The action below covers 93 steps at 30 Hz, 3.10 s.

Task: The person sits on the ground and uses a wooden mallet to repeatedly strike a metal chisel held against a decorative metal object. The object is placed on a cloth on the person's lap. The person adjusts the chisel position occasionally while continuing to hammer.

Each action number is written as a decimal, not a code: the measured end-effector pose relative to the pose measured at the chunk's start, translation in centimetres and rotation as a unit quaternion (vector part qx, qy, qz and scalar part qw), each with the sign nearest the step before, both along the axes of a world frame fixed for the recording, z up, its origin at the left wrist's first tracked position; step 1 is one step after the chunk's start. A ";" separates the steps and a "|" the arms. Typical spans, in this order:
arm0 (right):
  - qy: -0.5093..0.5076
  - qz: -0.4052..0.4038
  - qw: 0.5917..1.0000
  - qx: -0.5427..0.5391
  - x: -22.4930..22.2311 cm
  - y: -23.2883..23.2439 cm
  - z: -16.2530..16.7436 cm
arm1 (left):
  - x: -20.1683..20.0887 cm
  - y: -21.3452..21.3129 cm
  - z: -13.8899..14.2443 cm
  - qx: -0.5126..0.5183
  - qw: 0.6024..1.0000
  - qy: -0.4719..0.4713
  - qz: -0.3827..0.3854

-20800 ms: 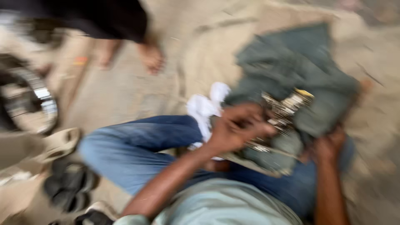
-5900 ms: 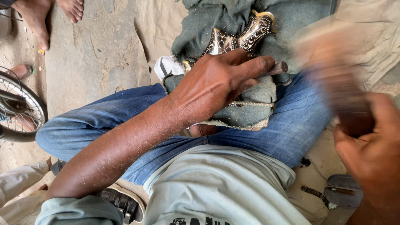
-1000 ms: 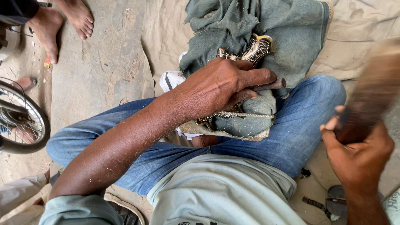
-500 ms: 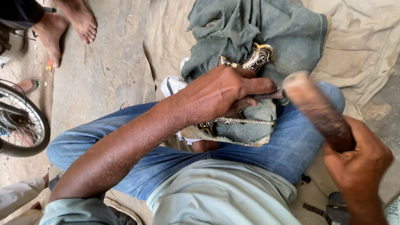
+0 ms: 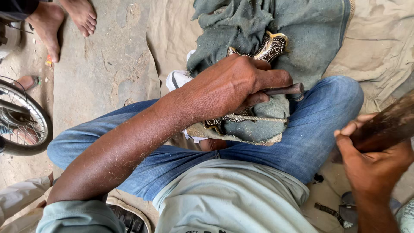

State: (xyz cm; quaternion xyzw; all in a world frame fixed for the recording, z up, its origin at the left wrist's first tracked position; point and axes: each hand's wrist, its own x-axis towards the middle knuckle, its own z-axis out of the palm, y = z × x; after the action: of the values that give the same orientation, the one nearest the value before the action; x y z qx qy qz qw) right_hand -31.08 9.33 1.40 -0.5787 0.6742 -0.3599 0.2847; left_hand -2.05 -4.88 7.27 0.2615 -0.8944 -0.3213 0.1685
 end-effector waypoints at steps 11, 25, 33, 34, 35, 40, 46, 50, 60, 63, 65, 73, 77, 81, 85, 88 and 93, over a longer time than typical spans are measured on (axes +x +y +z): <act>-0.001 0.001 0.999 -0.049 -0.6 1.0 -1.8 | 0.0 -0.1 -0.7 -0.037 0.999 0.021 -0.003; 0.079 -0.013 0.996 -0.050 0.0 1.9 -1.7 | 0.7 0.0 -0.3 -0.043 0.999 0.024 -0.023; -0.406 -0.117 0.906 -0.034 -0.8 3.6 -6.4 | 1.7 0.7 0.9 -0.036 0.990 0.126 0.059; -0.444 -0.121 0.888 -0.005 -1.1 3.5 -6.8 | 1.8 0.7 0.9 -0.040 0.991 0.111 0.069; -0.482 -0.126 0.867 0.024 -1.3 3.4 -7.1 | 1.4 0.5 0.6 -0.040 0.992 0.100 0.064; -0.402 -0.058 0.914 -0.013 -2.3 3.3 -5.8 | 0.9 -0.4 -0.5 0.037 0.997 0.029 0.059; -0.371 0.001 0.929 -0.007 0.2 2.1 -0.9 | 0.3 0.0 0.0 -0.016 0.997 0.070 0.016; -0.276 0.048 0.959 -0.047 1.2 -0.2 2.0 | -0.5 0.0 0.2 0.001 0.999 -0.023 0.030; -0.199 0.007 0.977 0.069 -3.2 1.2 -3.6 | -0.2 -0.4 -0.1 -0.011 1.000 0.025 0.011; -0.014 0.081 0.988 0.133 -4.6 1.1 -4.3 | -0.1 -0.3 0.0 0.009 0.999 0.053 -0.003; 0.181 0.100 0.958 0.198 -4.7 0.5 -3.6 | -0.2 -0.5 0.1 0.005 1.000 0.021 -0.012; -0.093 -0.001 0.991 0.097 -0.9 -0.3 -0.1 | -0.9 -1.0 0.6 -0.019 1.000 -0.023 -0.010; -0.049 0.104 0.986 0.122 -1.0 0.1 0.2 | -0.6 -0.9 0.7 -0.020 0.999 -0.036 -0.002; -0.039 0.018 0.997 0.072 -1.4 1.1 -0.8 | -0.3 -0.8 0.5 0.000 1.000 0.004 -0.010; -0.014 0.022 0.996 0.082 -1.8 1.7 -1.5 | -0.4 -0.8 0.3 -0.020 1.000 0.014 -0.015; -0.060 -0.005 0.993 0.103 -1.8 1.3 -1.0 | -0.3 -0.9 0.3 -0.049 0.999 0.019 -0.016; 0.054 0.057 0.991 0.112 -0.9 -0.5 0.7 | -0.6 -0.8 0.1 -0.022 0.999 -0.027 0.002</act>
State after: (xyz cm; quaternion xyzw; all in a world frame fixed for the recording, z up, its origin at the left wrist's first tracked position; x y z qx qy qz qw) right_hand -32.02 8.81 2.10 -0.5991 0.6906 -0.2337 0.3310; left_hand -2.64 -5.66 7.35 0.2679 -0.9049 -0.2943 0.1509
